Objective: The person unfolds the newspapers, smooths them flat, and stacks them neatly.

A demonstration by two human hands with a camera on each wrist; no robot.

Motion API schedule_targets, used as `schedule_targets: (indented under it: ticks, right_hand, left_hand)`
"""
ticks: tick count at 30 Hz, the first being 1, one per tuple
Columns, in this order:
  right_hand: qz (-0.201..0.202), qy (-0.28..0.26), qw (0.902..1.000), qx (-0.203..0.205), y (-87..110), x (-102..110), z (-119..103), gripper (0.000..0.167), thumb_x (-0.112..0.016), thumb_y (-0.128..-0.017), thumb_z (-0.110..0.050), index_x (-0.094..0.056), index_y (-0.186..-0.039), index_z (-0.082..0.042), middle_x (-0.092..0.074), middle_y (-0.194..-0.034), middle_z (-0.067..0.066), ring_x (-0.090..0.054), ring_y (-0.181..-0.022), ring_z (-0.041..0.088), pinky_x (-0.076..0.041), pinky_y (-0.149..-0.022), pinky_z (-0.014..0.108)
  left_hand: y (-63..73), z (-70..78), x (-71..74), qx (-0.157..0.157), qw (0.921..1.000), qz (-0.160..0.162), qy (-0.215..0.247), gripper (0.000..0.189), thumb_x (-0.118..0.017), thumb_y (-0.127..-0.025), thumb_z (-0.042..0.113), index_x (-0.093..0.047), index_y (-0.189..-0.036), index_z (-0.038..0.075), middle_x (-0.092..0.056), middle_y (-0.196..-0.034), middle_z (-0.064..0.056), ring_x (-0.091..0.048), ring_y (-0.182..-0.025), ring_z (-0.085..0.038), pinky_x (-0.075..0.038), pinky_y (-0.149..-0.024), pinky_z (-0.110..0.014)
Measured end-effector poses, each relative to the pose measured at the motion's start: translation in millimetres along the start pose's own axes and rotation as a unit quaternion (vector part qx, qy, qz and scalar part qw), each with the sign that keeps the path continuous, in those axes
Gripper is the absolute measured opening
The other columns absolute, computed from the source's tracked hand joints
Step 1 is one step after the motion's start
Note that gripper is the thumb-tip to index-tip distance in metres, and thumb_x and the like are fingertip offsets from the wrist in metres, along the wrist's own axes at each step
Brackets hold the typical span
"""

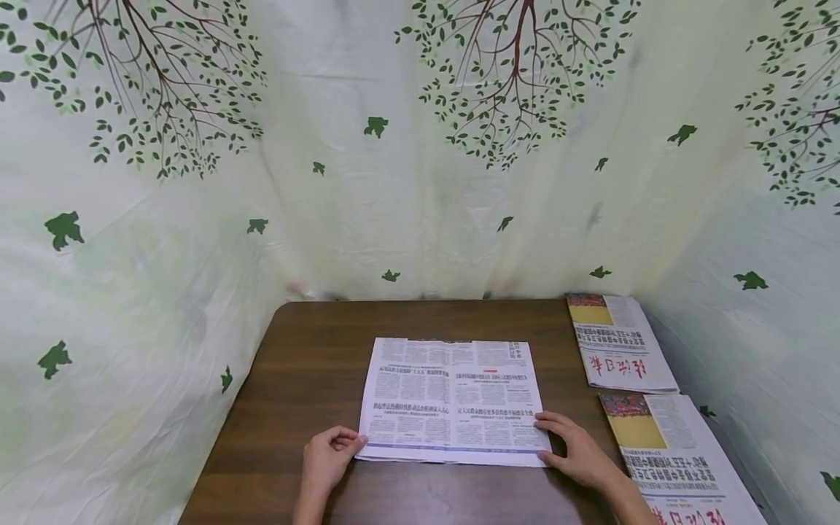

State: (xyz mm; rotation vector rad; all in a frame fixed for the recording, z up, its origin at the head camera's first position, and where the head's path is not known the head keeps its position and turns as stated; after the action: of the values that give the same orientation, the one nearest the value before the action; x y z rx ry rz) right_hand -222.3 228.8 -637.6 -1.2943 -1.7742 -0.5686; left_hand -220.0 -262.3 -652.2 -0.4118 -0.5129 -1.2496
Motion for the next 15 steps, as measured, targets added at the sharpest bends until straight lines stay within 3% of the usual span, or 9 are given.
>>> schedule_targets:
  ticks: [9, 12, 15]
  right_hand:
    - [-0.003, 0.000, 1.0000, 0.009, 2.7, 0, 1, 0.051, -0.083, -0.087, -0.031, -0.068, -0.132, -0.011, -0.059, -0.146, 0.005, -0.057, -0.134, 0.034, -0.049, -0.105, 0.053]
    - [-0.004, -0.005, 1.0000, 0.007, 1.6, 2, 1, 0.051, -0.082, -0.087, -0.028, -0.068, -0.133, -0.010, -0.059, -0.147, 0.007, -0.056, -0.135, 0.035, -0.049, -0.105, 0.054]
    - [-0.009, -0.007, 0.9999, -0.001, 1.8, 1, 3, 0.052, -0.082, -0.088, -0.028, -0.067, -0.134, -0.011, -0.058, -0.149, 0.007, -0.055, -0.137, 0.035, -0.048, -0.106, 0.054]
  left_hand:
    - [4.1, 4.1, 0.4, 0.005, 0.9997, 0.016, -0.016, 0.021, -0.091, -0.078, 0.034, -0.074, -0.076, 0.021, -0.070, -0.071, 0.008, -0.060, -0.063, 0.000, -0.048, -0.064, -0.019]
    - [3.8, 7.8, -1.0, 0.007, 0.9999, 0.002, -0.013, 0.021, -0.089, -0.081, 0.032, -0.072, -0.081, 0.019, -0.071, -0.074, 0.008, -0.061, -0.066, 0.000, -0.048, -0.066, -0.020]
    - [4.2, 10.5, -3.1, 0.002, 0.9997, -0.025, -0.002, 0.022, -0.087, -0.083, 0.025, -0.070, -0.095, 0.018, -0.073, -0.075, 0.008, -0.063, -0.066, -0.002, -0.050, -0.065, -0.020]
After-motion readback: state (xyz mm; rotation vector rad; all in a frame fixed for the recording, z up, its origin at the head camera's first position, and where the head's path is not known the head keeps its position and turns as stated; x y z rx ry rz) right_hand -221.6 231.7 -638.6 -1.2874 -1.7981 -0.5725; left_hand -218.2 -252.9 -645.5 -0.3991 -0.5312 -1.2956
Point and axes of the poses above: each hand's wrist, its own y-axis away from the middle knuckle, its own x-axis out of the back of the hand, z = x × y, the point moved 9 cm from there along -y, towards the middle knuckle
